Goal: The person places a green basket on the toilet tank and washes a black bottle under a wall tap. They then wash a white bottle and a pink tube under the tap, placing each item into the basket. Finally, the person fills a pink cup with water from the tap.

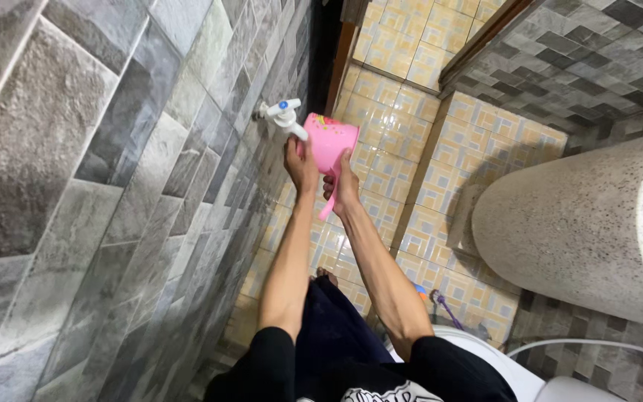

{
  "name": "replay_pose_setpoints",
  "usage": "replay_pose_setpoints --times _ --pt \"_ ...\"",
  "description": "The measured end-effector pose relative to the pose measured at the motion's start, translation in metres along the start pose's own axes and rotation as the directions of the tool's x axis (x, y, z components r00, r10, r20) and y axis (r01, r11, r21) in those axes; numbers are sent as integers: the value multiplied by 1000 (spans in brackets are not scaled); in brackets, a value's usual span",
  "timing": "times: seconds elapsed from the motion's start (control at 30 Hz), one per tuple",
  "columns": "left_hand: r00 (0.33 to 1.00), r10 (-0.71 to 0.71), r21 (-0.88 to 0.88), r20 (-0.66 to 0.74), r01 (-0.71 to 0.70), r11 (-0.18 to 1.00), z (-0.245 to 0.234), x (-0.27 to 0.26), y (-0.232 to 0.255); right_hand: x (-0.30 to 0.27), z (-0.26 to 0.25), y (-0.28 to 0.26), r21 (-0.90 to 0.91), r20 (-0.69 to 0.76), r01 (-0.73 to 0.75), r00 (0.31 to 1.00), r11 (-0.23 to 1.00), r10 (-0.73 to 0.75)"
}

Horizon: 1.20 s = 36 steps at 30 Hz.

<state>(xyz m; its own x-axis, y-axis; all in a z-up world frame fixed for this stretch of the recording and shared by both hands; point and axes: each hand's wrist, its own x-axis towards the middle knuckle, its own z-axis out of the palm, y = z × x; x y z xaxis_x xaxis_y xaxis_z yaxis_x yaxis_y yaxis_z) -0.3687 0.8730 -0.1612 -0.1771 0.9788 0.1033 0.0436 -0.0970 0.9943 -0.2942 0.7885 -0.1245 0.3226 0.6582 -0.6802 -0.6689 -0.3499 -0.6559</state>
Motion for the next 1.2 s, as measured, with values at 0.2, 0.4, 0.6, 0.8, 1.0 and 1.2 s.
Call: replay_pose_setpoints --times 0.2,0.4,0.6,0.8,1.0,1.2 --pt "847 491 290 -204 -426 857 -26 -11 90 -3 3 -12 -117 3 66 998 991 -67" --pt "704 697 475 137 -664 577 -37 46 150 -11 20 -10 -155 23 62 998 986 -59" --pt "699 662 364 270 -711 602 -39 65 129 -13 24 -11 -154 34 51 998 987 -46" --pt "664 693 314 279 -745 588 -41 67 127 -16 26 -15 -149 19 56 998 987 -54" --pt "697 666 372 266 -711 597 -38 64 125 -16 25 -16 -172 30 76 997 982 -72" --pt "740 630 421 235 -662 620 -33 58 128 -17 19 -10 -159 34 72 997 985 -68"
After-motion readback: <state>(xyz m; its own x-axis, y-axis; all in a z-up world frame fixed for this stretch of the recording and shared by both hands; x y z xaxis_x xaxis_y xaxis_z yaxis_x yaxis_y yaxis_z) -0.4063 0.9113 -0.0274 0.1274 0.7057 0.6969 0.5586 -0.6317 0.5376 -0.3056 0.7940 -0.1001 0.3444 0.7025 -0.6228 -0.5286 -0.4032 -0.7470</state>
